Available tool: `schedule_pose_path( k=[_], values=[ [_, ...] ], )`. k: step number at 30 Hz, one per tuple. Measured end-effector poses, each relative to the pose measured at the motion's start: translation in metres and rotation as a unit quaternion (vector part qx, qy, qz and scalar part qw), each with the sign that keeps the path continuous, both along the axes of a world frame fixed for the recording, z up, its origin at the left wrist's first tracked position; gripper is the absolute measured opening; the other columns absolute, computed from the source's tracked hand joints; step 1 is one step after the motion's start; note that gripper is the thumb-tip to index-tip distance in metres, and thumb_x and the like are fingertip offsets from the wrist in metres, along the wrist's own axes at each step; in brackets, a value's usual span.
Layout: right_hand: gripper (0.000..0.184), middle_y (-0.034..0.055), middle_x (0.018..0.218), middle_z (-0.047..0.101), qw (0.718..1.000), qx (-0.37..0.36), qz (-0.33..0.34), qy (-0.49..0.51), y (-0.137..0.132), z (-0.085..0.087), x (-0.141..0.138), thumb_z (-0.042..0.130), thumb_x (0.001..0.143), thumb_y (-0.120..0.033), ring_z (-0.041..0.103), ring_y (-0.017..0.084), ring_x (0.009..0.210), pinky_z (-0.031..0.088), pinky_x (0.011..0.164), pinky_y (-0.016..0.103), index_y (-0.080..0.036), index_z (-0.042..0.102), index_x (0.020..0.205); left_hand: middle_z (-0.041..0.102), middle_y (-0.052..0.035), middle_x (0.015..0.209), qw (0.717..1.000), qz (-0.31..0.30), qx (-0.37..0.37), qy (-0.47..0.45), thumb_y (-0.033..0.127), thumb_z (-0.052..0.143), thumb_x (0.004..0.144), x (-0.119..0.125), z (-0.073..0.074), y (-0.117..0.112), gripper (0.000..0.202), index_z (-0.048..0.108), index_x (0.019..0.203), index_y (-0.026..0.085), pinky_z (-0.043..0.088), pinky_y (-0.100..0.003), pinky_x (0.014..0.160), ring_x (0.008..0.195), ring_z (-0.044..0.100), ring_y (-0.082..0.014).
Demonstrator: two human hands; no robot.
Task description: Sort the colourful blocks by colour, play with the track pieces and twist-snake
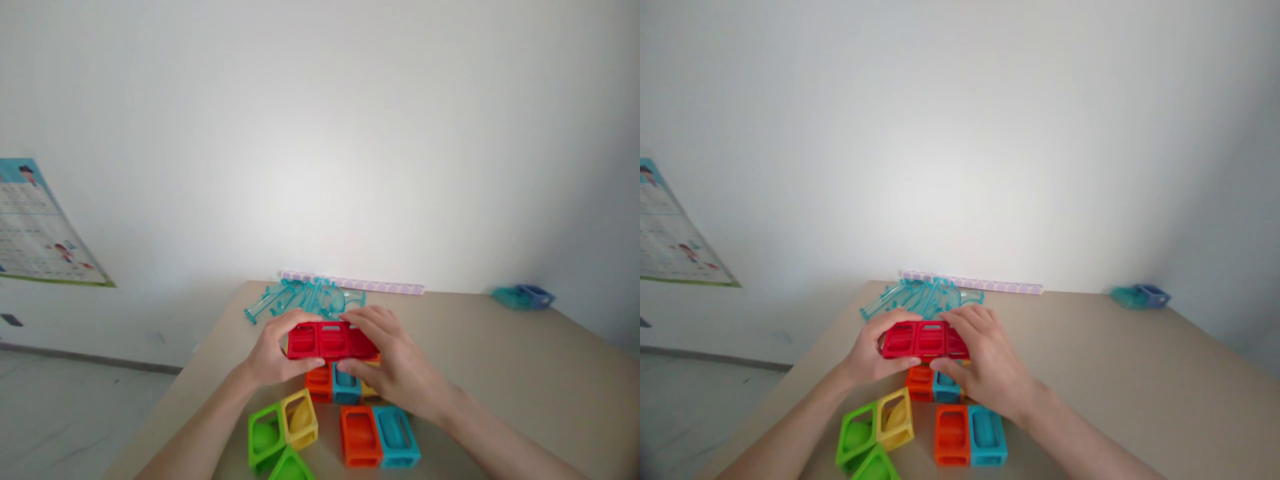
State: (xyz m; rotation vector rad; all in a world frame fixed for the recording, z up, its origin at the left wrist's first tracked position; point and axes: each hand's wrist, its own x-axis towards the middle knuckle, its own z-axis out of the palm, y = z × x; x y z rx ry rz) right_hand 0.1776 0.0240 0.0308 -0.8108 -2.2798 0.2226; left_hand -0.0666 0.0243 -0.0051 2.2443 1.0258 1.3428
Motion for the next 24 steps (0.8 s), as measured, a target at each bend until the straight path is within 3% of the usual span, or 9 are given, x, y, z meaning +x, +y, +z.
schedule_pose_path(
  k=[3, 7, 10, 13, 17, 20, 24],
  values=[
    [0.042, 0.0133, 0.119, 0.063, 0.999, 0.013, 0.033, -0.040, -0.003, 0.004, -0.001, 0.064, 0.088, -0.032, 0.055, 0.027, 0.108, 0.043, 0.098, 0.045, -0.018, 0.054, 0.127, 0.070, -0.0074, 0.112, 1.000, 0.000, -0.008, 0.000, 0.029, 0.083, 0.064, 0.003, -0.003, -0.001, 0.058, 0.064, 0.119, 0.027, 0.049, -0.037, 0.090, 0.098, 0.065, -0.0278],
    [0.038, 0.0140, 0.122, 0.060, 0.998, 0.035, -0.011, -0.051, 0.003, 0.006, 0.018, 0.056, 0.089, -0.019, 0.053, 0.027, 0.112, 0.044, 0.098, 0.043, -0.015, 0.052, 0.127, 0.064, -0.0105, 0.123, 0.997, -0.024, -0.022, -0.075, 0.028, 0.075, 0.074, 0.000, -0.007, 0.002, 0.063, 0.052, 0.134, 0.026, 0.049, -0.035, 0.087, 0.102, 0.063, -0.0262],
    [0.035, 0.0133, 0.121, 0.061, 0.995, 0.020, -0.082, -0.058, 0.019, -0.003, 0.061, 0.052, 0.091, -0.021, 0.055, 0.026, 0.112, 0.044, 0.098, 0.041, -0.017, 0.052, 0.126, 0.064, -0.0110, 0.116, 0.988, -0.028, -0.024, -0.147, 0.028, 0.065, 0.083, -0.004, -0.009, 0.005, 0.051, 0.052, 0.132, 0.023, 0.049, -0.032, 0.079, 0.092, 0.061, -0.0220],
    [0.034, 0.0161, 0.117, 0.063, 0.978, 0.009, -0.188, -0.086, 0.036, -0.025, 0.122, 0.049, 0.091, -0.028, 0.058, 0.029, 0.109, 0.044, 0.096, 0.046, -0.014, 0.055, 0.122, 0.065, -0.0089, 0.106, 0.981, 0.007, -0.020, -0.195, 0.027, 0.061, 0.087, -0.007, -0.014, 0.009, 0.037, 0.057, 0.123, 0.020, 0.048, -0.031, 0.080, 0.089, 0.059, -0.0198],
    [0.033, 0.0165, 0.110, 0.068, 0.967, -0.018, -0.219, -0.133, 0.053, -0.056, 0.187, 0.051, 0.085, -0.026, 0.062, 0.031, 0.103, 0.047, 0.092, 0.047, -0.014, 0.063, 0.113, 0.065, -0.0071, 0.101, 0.983, 0.031, 0.000, -0.182, 0.025, 0.059, 0.088, -0.007, -0.013, 0.010, 0.028, 0.060, 0.116, 0.020, 0.049, -0.029, 0.081, 0.090, 0.061, -0.0189],
    [0.038, 0.0136, 0.116, 0.067, 0.960, -0.037, -0.227, -0.159, 0.061, -0.071, 0.205, 0.052, 0.081, -0.021, 0.061, 0.027, 0.110, 0.044, 0.098, 0.043, -0.016, 0.063, 0.117, 0.064, -0.0060, 0.097, 0.989, 0.056, 0.022, -0.133, 0.025, 0.057, 0.090, -0.008, -0.002, -0.010, 0.016, 0.065, 0.103, 0.020, 0.051, -0.026, 0.078, 0.089, 0.062, -0.0183],
    [0.054, 0.0119, 0.128, 0.062, 0.946, -0.052, -0.269, -0.172, 0.065, -0.080, 0.201, 0.049, 0.073, -0.009, 0.053, 0.029, 0.122, 0.032, 0.107, 0.053, -0.019, 0.059, 0.125, 0.066, -0.0059, 0.102, 0.993, 0.109, 0.045, -0.005, 0.028, 0.059, 0.088, -0.014, -0.001, -0.080, 0.018, 0.066, 0.104, 0.024, 0.054, -0.026, 0.078, 0.093, 0.065, -0.0209]
  ],
)
